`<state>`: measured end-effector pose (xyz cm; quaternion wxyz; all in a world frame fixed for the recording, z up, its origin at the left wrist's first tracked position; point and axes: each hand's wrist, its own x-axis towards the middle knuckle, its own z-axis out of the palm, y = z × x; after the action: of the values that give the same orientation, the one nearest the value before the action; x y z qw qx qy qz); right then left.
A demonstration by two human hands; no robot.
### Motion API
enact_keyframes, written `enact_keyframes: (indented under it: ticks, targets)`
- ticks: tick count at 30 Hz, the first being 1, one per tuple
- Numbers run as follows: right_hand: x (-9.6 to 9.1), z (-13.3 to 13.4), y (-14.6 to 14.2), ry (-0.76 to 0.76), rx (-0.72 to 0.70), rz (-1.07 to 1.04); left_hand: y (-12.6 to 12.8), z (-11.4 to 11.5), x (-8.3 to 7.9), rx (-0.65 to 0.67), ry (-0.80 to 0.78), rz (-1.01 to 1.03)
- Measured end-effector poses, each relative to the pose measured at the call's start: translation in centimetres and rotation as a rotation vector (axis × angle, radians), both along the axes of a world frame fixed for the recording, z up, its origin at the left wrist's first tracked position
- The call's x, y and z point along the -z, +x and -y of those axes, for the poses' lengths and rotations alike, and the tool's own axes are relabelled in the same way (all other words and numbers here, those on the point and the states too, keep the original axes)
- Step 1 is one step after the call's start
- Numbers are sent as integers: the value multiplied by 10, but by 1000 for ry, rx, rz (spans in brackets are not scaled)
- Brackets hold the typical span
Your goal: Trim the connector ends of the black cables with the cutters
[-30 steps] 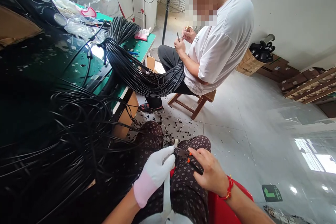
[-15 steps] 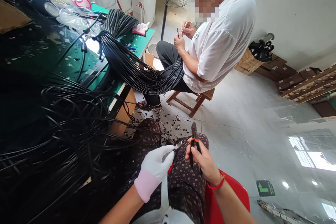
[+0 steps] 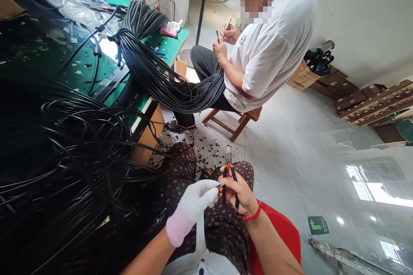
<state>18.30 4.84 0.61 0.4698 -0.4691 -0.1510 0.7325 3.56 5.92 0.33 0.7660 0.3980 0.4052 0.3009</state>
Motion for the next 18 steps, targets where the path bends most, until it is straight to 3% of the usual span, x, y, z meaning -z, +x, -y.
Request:
enact_keyframes:
  ticks: [4,8,14,18]
  targets:
    - [-2,-5,3,-17,52,38,-3,-2,4,-9,-50,-32]
    - [-1,-11,13,8,120,144,-9,-2,1,-55,106,-244]
    - [7,-17,24,187,105,464,-6,1,6,242,408,-419]
    - [3,-20,24,259,-1,715,-1,8,18,280,604,-569]
